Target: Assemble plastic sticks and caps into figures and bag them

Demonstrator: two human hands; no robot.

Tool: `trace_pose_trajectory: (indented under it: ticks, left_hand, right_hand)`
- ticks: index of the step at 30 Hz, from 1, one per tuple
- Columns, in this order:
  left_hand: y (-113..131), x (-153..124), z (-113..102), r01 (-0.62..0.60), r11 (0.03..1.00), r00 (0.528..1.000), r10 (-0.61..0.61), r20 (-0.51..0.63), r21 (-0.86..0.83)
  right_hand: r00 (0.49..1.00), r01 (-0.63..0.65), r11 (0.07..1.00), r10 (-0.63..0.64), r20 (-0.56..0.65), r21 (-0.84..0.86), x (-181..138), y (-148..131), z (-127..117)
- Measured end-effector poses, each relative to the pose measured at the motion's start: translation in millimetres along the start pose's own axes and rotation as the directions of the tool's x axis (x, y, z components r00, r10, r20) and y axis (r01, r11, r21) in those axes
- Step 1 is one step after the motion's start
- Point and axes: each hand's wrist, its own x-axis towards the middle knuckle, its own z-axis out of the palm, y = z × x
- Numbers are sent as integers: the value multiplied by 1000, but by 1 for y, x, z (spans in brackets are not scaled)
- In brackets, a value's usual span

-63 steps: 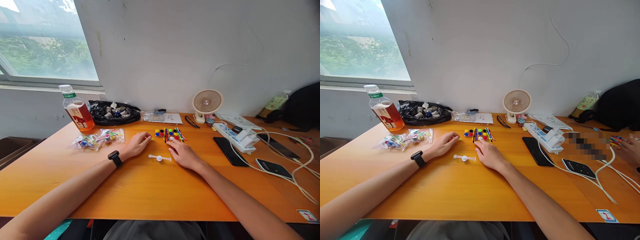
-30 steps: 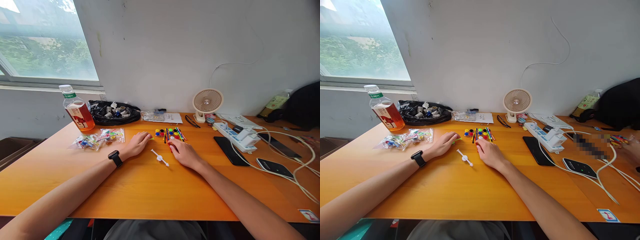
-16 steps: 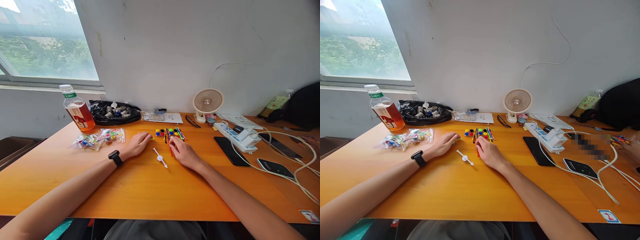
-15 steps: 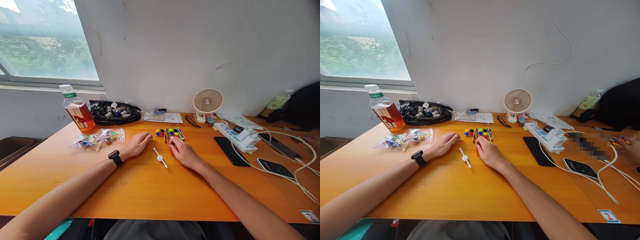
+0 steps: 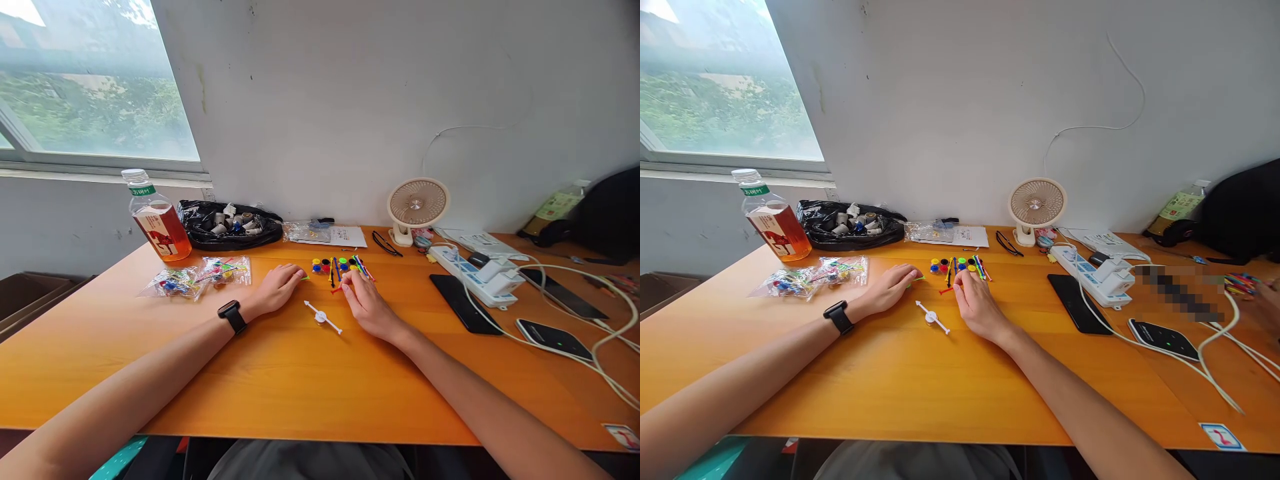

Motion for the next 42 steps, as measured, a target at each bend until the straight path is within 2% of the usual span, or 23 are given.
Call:
trace_pose_trajectory:
  ticks: [3, 14, 20, 24, 28, 33, 42]
  left_hand:
    - [1, -1, 0, -8, 1000, 1000, 8, 4, -4]
    - [9, -3, 0, -51, 999, 998, 51, 22, -5]
    - [35, -16, 1, -138, 990, 985, 140, 105, -25]
    - [56, -27, 5, -225, 973, 965, 213, 155, 61]
    - [67, -30, 9, -318, 940, 937, 291, 193, 127]
    - [64, -27, 10, -338, 921, 931, 297, 214, 191]
    - [48, -20, 6, -330, 915, 939, 293, 177, 234]
  right_hand:
    - [999, -50, 996, 49, 18, 68, -1, -2, -1]
    - [993, 51, 995, -42, -110, 83, 2, 4, -3]
    - [994, 49, 999, -46, -102, 23, 4, 21, 4]
    - [995, 16, 1000, -18, -95, -24, 3, 27, 7]
    - [998, -1, 999, -1, -55, -35, 2, 26, 9]
    - [1000, 6, 999, -6, -17, -38, 1, 24, 9]
    - [1000, -7, 999, 7, 3, -52, 1, 23, 8]
